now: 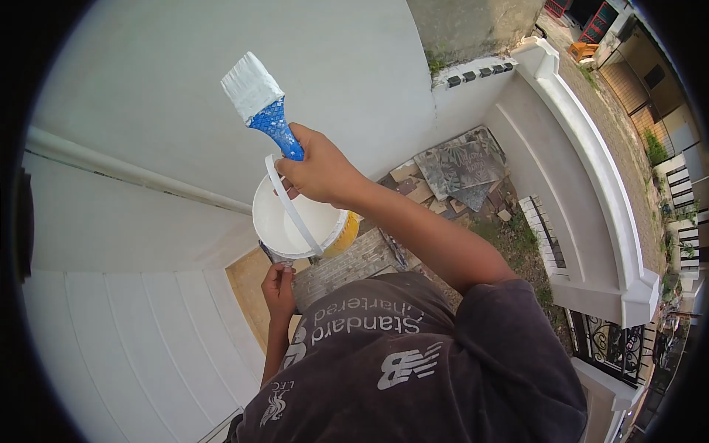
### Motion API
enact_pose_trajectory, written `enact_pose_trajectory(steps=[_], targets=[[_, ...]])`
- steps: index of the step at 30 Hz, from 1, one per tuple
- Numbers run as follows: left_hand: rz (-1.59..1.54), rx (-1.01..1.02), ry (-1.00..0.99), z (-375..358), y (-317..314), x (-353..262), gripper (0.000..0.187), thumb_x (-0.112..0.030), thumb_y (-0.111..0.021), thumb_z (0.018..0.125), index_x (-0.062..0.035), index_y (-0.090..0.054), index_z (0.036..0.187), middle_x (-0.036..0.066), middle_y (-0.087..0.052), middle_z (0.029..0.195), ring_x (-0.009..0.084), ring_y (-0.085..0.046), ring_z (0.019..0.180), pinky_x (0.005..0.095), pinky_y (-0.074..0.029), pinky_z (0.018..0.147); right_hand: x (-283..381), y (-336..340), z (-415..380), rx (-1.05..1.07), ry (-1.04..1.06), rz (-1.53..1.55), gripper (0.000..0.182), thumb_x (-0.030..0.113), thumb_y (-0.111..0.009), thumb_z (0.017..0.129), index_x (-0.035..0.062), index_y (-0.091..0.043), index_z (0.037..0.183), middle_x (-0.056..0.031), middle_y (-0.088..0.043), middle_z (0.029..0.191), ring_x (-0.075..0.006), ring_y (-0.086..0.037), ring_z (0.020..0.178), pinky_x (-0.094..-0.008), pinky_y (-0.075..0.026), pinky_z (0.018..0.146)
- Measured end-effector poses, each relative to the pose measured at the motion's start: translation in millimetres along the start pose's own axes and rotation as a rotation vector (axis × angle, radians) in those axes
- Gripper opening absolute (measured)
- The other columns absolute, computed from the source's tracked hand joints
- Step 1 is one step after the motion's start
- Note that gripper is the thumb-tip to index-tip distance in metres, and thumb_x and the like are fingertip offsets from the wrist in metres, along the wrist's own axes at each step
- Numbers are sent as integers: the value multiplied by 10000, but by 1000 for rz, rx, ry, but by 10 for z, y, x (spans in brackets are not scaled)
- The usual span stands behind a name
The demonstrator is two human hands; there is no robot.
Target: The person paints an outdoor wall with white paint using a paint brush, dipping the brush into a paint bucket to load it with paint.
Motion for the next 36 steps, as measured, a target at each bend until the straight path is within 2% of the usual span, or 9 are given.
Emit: enact_pose_trajectory(steps=[4, 7, 10, 12, 14, 16, 19, 25, 36], targets=[[-156, 583, 205, -263, -688, -316, 276, -214, -574, 951, 14, -587, 1106, 65, -641, 996, 130, -581, 911, 271, -455, 831, 41, 213, -76, -113, 68, -76, 161, 61, -549, 908, 19, -492, 1052, -59, -595, 810, -133, -634, 658, -263, -523, 572], [-113, 880, 237, -254, -1140, -402, 372, -182, -540, 965, 14, -478, 1274, 116, -562, 1239, 181, -528, 1155, 302, -451, 925, 56, 570, -248, -319, 254, -112, 117, 42, -577, 899, 69, -468, 865, 23, -490, 694, -58, -514, 557, -226, -431, 494], [-32, 996, 137, -147, -1650, -269, 558, -197, -555, 958, 26, -306, 1405, 160, -435, 1373, 211, -470, 1234, 321, -444, 944, -482, 1181, -393, -490, 265, -54, 125, 21, -589, 859, 77, -478, 843, 20, -481, 668, -60, -441, 517, -250, -378, 495], [-34, 918, 110, -68, -1957, -14, 682, -221, -591, 938, 42, -209, 1437, 189, -396, 1392, 216, -495, 1197, 320, -458, 920, -1015, 1492, -505, -562, 219, 39, 162, -7, -617, 827, 87, -487, 811, 47, -466, 665, -48, -422, 551, -233, -347, 510], [-25, 852, 94, 3, -2113, 25, 825, -269, -638, 901, 76, -127, 1449, 225, -394, 1376, 224, -537, 1118, 321, -483, 864, -1628, 1667, -670, -538, -36, 0, 156, -14, -641, 804, 70, -512, 828, 52, -483, 670, -52, -449, 588, -225, -351, 532], [-3, 807, 101, 53, -2174, 24, 987, -342, -696, 848, 128, -62, 1440, 266, -431, 1326, 235, -597, 997, 322, -519, 776, -2179, 1671, -817, -538, -125, 61, 148, 0, -659, 797, 38, -582, 918, 43, -512, 673, -46, -441, 549, -220, -340, 491], [102, 710, 54, 186, -2169, 151, 1057, -343, -745, 793, 115, -54, 1448, 226, -493, 1221, 210, -604, 869, 298, -514, 702, -2616, 1443, -972, -488, -240, 337, 217, 21, -664, 806, 13, -622, 1019, 33, -543, 687, -40, -425, 496, -209, -315, 440], [191, 717, -51, 259, -2221, 221, 1093, -304, -794, 757, 79, -49, 1460, 132, -489, 1082, 117, -507, 707, 254, -464, 630, -2998, 1274, -917, -417, -320, 355, 208, 47, -659, 835, 6, -633, 1037, 32, -549, 679, -33, -404, 457, -207, -289, 411], [32, 764, 63, 263, -2251, 326, 1125, -294, -812, 749, 51, -22, 1473, 129, -469, 1087, 103, -508, 722, 229, -460, 641, -3048, 1240, -891, -385, -331, 321, 103, 97, -662, 874, 42, -612, 945, 43, -518, 632, -37, -405, 454, -215, -284, 410]])
Point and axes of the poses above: each hand's wrist, its own z-axis towards the middle knuckle, its own y-axis out of the back of the hand, x = y × z, the point moved 9 cm from there along z, towards the middle knuckle
